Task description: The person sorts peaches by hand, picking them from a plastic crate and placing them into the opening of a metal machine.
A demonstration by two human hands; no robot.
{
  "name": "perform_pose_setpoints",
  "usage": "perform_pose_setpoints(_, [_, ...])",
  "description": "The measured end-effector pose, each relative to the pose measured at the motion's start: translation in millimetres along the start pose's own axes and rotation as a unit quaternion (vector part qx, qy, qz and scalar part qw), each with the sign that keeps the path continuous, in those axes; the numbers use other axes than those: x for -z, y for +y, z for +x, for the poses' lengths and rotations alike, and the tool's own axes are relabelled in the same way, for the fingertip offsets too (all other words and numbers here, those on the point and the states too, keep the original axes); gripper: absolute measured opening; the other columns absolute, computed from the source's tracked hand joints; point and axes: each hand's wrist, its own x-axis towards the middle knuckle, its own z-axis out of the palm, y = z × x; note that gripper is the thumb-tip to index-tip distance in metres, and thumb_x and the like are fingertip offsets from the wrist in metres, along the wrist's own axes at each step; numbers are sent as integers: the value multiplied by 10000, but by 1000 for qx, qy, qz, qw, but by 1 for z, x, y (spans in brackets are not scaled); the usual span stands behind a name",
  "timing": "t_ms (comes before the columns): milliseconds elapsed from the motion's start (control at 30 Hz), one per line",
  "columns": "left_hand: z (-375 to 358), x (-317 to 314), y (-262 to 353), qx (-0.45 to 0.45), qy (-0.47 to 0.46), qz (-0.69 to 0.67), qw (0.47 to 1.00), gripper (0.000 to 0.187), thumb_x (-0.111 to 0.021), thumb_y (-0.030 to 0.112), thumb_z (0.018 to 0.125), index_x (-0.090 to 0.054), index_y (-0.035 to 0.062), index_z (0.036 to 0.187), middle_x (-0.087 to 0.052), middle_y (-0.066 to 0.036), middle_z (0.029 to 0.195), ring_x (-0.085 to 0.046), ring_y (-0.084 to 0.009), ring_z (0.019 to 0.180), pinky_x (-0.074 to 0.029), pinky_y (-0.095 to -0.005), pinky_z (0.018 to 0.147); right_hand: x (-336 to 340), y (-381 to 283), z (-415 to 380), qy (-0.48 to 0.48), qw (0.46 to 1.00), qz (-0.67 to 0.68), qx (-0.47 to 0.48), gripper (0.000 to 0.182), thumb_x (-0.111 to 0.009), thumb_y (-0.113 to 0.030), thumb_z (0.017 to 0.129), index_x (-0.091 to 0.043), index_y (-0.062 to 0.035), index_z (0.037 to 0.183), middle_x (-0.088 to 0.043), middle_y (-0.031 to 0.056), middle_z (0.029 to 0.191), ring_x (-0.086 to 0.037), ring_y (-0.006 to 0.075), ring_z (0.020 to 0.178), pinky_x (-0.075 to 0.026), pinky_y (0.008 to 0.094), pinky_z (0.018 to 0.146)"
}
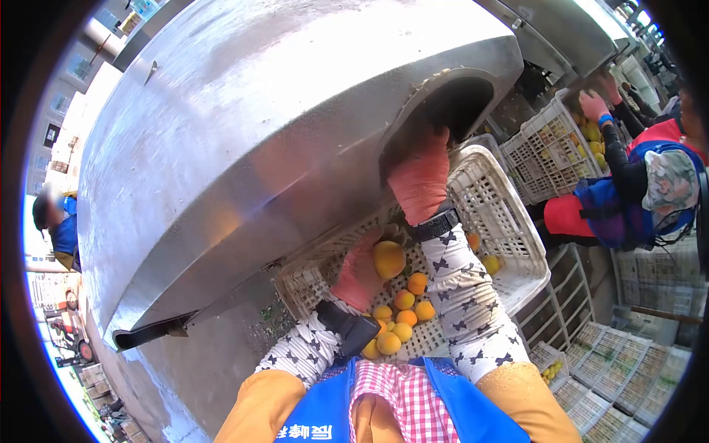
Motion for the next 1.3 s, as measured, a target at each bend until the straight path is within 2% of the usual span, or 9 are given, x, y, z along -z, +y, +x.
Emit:
perform_pose_setpoints(167, [12, 4, -16, 45, -1, -208, 977, 361, -603, 212, 953, -559, 50, 1272, -619, -157, 1250, -585, -298, 1186, -466, -430, 1045, 55, -28, -23, -37, 962, 269, -11, 603, -775, -147, 782, -543, -27, 1326, -590, 137, 1111, -637, 238, 907, -541, 333, 769])
perform_pose_setpoints(400, [25, -3, 16, 28, -10, -354, 935, 361, -546, 191, 973, -563, 18, 1289, -578, -161, 1342, -550, -262, 1249, -437, -406, 1074, 86, -32, -98, -223, 970, 95, -26, 757, -792, -241, 732, -513, -37, 1406, -553, 201, 1332, -619, 310, 1157, -496, 359, 981])
perform_pose_setpoints(533, [33, 9, 27, -67, -78, 8, 995, 414, -536, 270, 1006, -532, 10, 1328, -573, -145, 1346, -537, -227, 1261, -432, -385, 1073, 109, -28, -78, -301, 939, 168, -5, 789, -789, -242, 725, -480, -47, 1425, -551, 206, 1315, -617, 360, 1132, -515, 384, 956])
perform_pose_setpoints(600, [38, 1, 65, 155, -109, -417, 889, 381, -657, 272, 964, -590, 46, 1263, -645, -87, 1178, -626, -194, 1102, -501, -333, 972, 105, -24, -77, -317, 942, 106, 37, 771, -791, -238, 716, -495, -37, 1400, -561, 202, 1283, -620, 368, 1108, -523, 390, 934])
perform_pose_setpoints(633, [39, -5, 69, 154, -113, -418, 888, 381, -657, 272, 964, -590, 46, 1263, -645, -87, 1178, -626, -194, 1102, -501, -333, 972, 104, -24, -75, -331, 939, 41, 86, 754, -794, -233, 707, -510, -28, 1375, -571, 197, 1251, -624, 376, 1084, -531, 396, 912])
perform_pose_setpoints(833, [43, -4, 6, 167, -39, -446, 878, 449, -606, 423, 979, -594, 80, 1269, -622, -57, 1142, -606, -122, 973, -502, -304, 923, 54, -8, -50, -51, 998, 22, 16, 732, -822, -262, 704, -519, -25, 1327, -566, 230, 1160, -615, 414, 1000, -531, 452, 864])
perform_pose_setpoints(1100, [-35, -34, -155, 388, -34, -120, 913, 626, -708, 426, 882, -534, 85, 1378, -574, -155, 1326, -547, -282, 1235, -427, -400, 1052, -14, -3, -2, 7, 990, -143, -5, 619, -841, -263, 746, -524, 3, 1206, -578, 209, 1153, -611, 393, 966, -536, 443, 802])
perform_pose_setpoints(1167, [-36, -39, -155, 318, -149, 194, 916, 803, -742, 480, 813, -458, 74, 1445, -507, -208, 1409, -474, -368, 1321, -378, -429, 1111, 28, -9, 11, 26, 989, 115, 85, 592, -838, -260, 769, -559, 17, 1211, -627, 171, 1108, -643, 281, 892, -539, 374, 753])
perform_pose_setpoints(1300, [-51, -66, -173, 271, -224, 312, 883, 943, -760, 546, 761, -397, 33, 1464, -463, -248, 1449, -472, -368, 1337, -382, -415, 1119, 90, 12, -29, -14, 961, 239, -141, 352, -748, -159, 868, -659, 9, 1164, -687, 58, 986, -616, 93, 765, -512, 247, 718])
